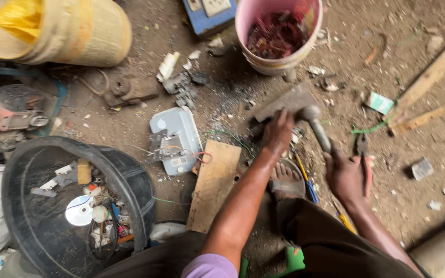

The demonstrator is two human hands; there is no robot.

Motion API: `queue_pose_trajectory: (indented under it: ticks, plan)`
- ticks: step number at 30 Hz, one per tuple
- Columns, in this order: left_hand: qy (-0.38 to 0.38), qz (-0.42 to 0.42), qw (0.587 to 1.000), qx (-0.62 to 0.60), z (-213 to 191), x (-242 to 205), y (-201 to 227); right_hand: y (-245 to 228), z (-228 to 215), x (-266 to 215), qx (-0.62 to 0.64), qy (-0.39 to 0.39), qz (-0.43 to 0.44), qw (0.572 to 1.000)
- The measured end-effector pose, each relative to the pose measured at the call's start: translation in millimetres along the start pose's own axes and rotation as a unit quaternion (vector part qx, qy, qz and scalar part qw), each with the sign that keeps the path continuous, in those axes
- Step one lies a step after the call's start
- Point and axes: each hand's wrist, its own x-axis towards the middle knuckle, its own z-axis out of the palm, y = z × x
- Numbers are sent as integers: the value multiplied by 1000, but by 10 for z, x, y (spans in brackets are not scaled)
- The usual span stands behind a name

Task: The person sits on the ground and repeatedly strips insulation from short pieces of electrical wire using a hammer and a metal block. They place a wire on the block, strike it with the hammer to break the insulation, then pull the insulation off by hand and place the copper wire into a bucket.

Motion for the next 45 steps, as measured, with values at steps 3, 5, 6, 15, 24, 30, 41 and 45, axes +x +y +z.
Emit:
queue_pose_trajectory:
  ticks: [3, 5, 6, 15, 24, 30, 41, 45]
  plan:
    - [-6, 4, 1000, 8, -30, -58, 2, 93, -76, -33, 147, -127, 137, 971]
    - [12, 24, 1000, 15, 6, -49, -16, 164, -45, -112, 162, 48, -51, 984]
    - [2, 14, 1000, 4, 30, -91, -2, 196, -32, -180, 164, 129, -145, 967]
    - [6, -14, 1000, -8, -65, 74, -9, 222, 54, 76, 183, -87, 86, 976]
    - [-50, -49, 997, -22, 26, -46, -44, 131, 115, -65, 108, 3, 4, 994]
    - [-16, -30, 999, -24, -161, 65, -17, 387, 68, -43, 234, 87, -107, 962]
    - [-120, -85, 987, -67, -232, 26, 9, 429, 41, -51, 197, 8, 5, 980]
    - [-20, -26, 998, -45, -104, -65, -10, 349, 116, -92, 230, 158, -143, 949]
